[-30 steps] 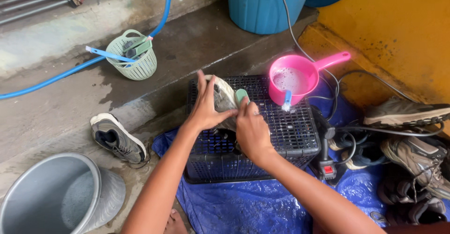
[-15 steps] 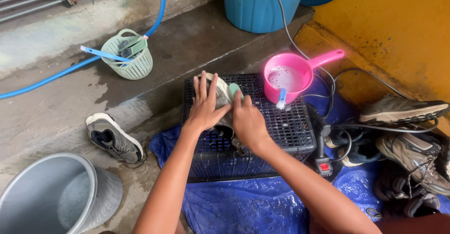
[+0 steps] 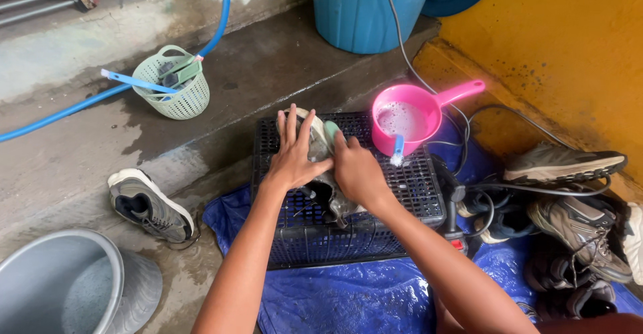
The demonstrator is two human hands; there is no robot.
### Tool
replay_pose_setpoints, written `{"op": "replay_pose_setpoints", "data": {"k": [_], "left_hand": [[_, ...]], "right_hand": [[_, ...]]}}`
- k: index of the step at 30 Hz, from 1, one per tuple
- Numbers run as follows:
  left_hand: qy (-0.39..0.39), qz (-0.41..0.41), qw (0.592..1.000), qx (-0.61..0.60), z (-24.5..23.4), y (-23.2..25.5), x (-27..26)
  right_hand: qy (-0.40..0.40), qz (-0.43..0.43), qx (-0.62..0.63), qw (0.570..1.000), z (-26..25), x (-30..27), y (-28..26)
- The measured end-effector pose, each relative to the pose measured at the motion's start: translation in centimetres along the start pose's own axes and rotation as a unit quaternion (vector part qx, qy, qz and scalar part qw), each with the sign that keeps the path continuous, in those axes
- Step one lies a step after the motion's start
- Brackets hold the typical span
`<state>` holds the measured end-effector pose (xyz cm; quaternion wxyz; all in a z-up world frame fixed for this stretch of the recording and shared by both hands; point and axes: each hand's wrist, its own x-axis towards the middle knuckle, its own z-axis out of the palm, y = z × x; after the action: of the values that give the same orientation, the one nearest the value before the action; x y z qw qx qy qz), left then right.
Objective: The person scrubs a gray sneaker with a green brush, focusing on the upper and sole areas. The shoe is placed on a black plastic crate, and the person repeatedly scrubs different sections of the shoe.
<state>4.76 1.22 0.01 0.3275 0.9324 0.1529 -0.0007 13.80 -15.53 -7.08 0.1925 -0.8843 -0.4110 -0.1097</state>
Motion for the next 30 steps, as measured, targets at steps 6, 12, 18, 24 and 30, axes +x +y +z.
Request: {"op": "replay_pose_setpoints", "data": {"k": [6, 12, 18, 24, 30], "left_hand": [[-0.007, -0.007, 1.0, -0.005, -0.4, 0.2, -0.2], [-0.008, 0.003, 1.0, -0.008, -1.0, 0.5, -1.4], [-0.023, -0.008, 1.0, -0.017, -1.2, -0.3, -1.7], [-0.038, -0.008, 0.999, -0.021, -2.2, 0.3, -2.4], [-0.011, 0.01, 1.0, -0.018, -1.7, 0.3, -2.9]], "right_hand": [[-0.056, -0.011, 0.023, 0.998, 2.0, 0.7, 3.5], [-0.085, 0.031, 0.012, 0.996, -7.1, -5.8, -3.0], [-0.12, 0.05, 0.033, 0.991, 0.4, 2.6, -1.0], [-0.094, -0.018, -0.048, 0.994, -7.9, -7.8, -5.4], [-0.073, -0.02, -0.029, 0.997, -5.6, -2.5, -4.5]]}}
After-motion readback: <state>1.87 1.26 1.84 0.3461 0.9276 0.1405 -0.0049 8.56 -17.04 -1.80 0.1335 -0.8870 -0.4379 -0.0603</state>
